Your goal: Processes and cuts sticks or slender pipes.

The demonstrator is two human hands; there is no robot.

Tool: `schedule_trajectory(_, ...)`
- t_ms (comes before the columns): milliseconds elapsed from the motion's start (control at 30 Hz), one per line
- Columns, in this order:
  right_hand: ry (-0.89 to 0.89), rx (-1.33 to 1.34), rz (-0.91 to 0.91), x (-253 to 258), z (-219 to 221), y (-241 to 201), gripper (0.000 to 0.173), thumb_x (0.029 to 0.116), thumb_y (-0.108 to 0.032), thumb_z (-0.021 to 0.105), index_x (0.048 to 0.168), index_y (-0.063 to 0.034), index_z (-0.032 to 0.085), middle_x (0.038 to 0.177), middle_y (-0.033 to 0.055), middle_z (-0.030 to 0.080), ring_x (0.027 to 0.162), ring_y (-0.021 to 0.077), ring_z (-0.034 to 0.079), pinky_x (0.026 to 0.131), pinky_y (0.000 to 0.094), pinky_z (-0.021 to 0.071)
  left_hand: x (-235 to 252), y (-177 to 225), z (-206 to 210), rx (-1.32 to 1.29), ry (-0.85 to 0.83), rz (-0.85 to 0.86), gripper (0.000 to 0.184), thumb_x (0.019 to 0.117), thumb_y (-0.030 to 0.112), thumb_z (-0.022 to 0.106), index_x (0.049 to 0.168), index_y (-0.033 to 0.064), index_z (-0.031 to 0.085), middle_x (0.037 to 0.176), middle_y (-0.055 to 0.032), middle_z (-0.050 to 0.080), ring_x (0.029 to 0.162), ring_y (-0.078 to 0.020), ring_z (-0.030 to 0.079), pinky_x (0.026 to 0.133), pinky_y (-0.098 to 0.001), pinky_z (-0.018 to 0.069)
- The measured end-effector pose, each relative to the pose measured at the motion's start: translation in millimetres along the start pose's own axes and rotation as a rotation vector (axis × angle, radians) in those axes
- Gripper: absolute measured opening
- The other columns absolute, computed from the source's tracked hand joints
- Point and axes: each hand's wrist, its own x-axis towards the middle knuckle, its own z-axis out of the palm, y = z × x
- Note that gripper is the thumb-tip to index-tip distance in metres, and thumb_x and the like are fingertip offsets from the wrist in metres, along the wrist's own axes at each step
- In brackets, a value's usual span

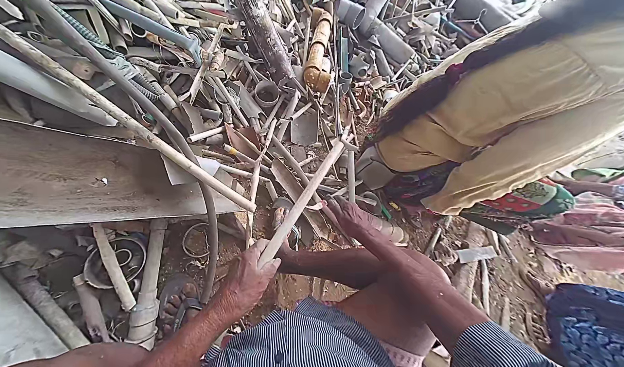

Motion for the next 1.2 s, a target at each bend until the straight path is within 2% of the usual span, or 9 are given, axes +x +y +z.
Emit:
schedule_trajectory(100, -0.13, 0.031, -0.07, -40, 45, -31, 0.05, 0.1113, -0.034, 0.03, 0.127, 0.0035, 0.059, 0.1, 0.0232, 0.067, 0.095, 0.0381, 0.067, 0.087, 0.0557, 0.0508, 3, -4, -2, -0.178, -0.003, -0.014, 0.027, 0.103, 0.017, 0.058, 0.125, 0.0013, 0.057, 0.079, -0.0037, 0.057, 0.06, -0.0104, 0.053, 0.058, -0.0273, 0.047)
schedule_trajectory(167, -0.106, 0.297, 0.045, -46, 62, -29, 0.044, 0.1122, -0.028, 0.031, 0.117, 0.0044, 0.06, 0.088, 0.0155, 0.06, 0.081, 0.0261, 0.06, 0.08, 0.0441, 0.0494, 2, -10, -5, -0.258, 0.002, -0.006, 0.026, 0.1054, 0.019, 0.049, 0.124, 0.0022, 0.055, 0.073, 0.0004, 0.054, 0.054, -0.0076, 0.048, 0.052, -0.0245, 0.0421)
schedule_trajectory(300, 0.113, 0.849, 0.257, -40, 51, -10, 0.04, 0.1141, -0.031, 0.023, 0.103, -0.0059, 0.052, 0.061, -0.0051, 0.043, 0.044, 0.0043, 0.039, 0.043, 0.0213, 0.0375, 1, -12, -8, -0.134, -0.008, -0.014, 0.032, 0.1101, 0.021, 0.039, 0.127, 0.0004, 0.056, 0.078, -0.0019, 0.054, 0.06, -0.0106, 0.049, 0.059, -0.0286, 0.0441)
schedule_trajectory(400, 0.193, 0.495, -0.006, -42, 36, -13, 0.047, 0.1087, -0.033, 0.028, 0.116, 0.0031, 0.057, 0.069, -0.0015, 0.047, 0.055, 0.0074, 0.046, 0.055, 0.0266, 0.0432, 1, -6, -5, -0.118, -0.052, -0.062, 0.037, 0.1096, 0.021, 0.046, 0.142, 0.0033, 0.046, 0.085, -0.0082, 0.057, 0.06, -0.0159, 0.056, 0.059, -0.0328, 0.0521)
schedule_trajectory(500, 0.017, 0.079, -0.235, -70, 43, -40, 0.055, 0.1076, -0.038, 0.033, 0.121, 0.0062, 0.062, 0.082, 0.0183, 0.066, 0.074, 0.0342, 0.067, 0.069, 0.0534, 0.0532, 0, -2, -5, -0.136, -0.079, -0.117, 0.042, 0.1095, 0.022, 0.048, 0.146, 0.0047, 0.037, 0.081, -0.0076, 0.058, 0.052, -0.0143, 0.056, 0.052, -0.0297, 0.0525)
schedule_trajectory(633, 0.057, -0.063, -0.513, -88, 55, -43, 0.053, 0.1055, -0.039, 0.036, 0.111, 0.005, 0.066, 0.081, 0.0186, 0.069, 0.07, 0.0352, 0.071, 0.059, 0.0515, 0.055, -3, -5, -6, -0.048, -0.06, -0.073, 0.04, 0.1077, 0.024, 0.053, 0.14, 0.0003, 0.048, 0.088, -0.0132, 0.058, 0.065, -0.0215, 0.056, 0.066, -0.0391, 0.0513)
schedule_trajectory(833, 0.09, 0.087, -0.033, -5, -5, 10, 0.052, 0.1097, -0.036, 0.028, 0.127, 0.0032, 0.058, 0.1, 0.0175, 0.068, 0.093, 0.0276, 0.066, 0.088, 0.0455, 0.0505, -3, -5, -5, -0.39, -0.23, -0.04, 0.033, 0.1086, 0.017, 0.045, 0.139, 0.0052, 0.046, 0.068, 0.0017, 0.046, 0.044, -0.0071, 0.042, 0.041, -0.0214, 0.0394)
schedule_trajectory(1100, -0.031, -0.022, -0.484, -86, 37, -43, 0.057, 0.1055, -0.044, 0.034, 0.11, 0.0039, 0.065, 0.078, 0.0184, 0.067, 0.07, 0.0361, 0.07, 0.061, 0.0532, 0.0536, 0, -10, -1, -0.398, -0.22, -0.012, 0.013, 0.1081, 0.016, 0.045, 0.116, 0.0085, 0.053, 0.064, 0.0047, 0.044, 0.043, -0.0041, 0.039, 0.041, -0.0183, 0.0371)
schedule_trajectory(1200, 0.019, 0.032, -0.175, -36, 6, 1, 0.056, 0.1088, -0.04, 0.027, 0.124, 0.0036, 0.059, 0.091, 0.0196, 0.066, 0.085, 0.0351, 0.067, 0.078, 0.0537, 0.052, 3, -10, -1, -0.354, -0.255, -0.016, 0.029, 0.1077, 0.016, 0.045, 0.134, 0.006, 0.049, 0.067, 0.0032, 0.045, 0.044, -0.006, 0.041, 0.041, -0.0203, 0.0387)
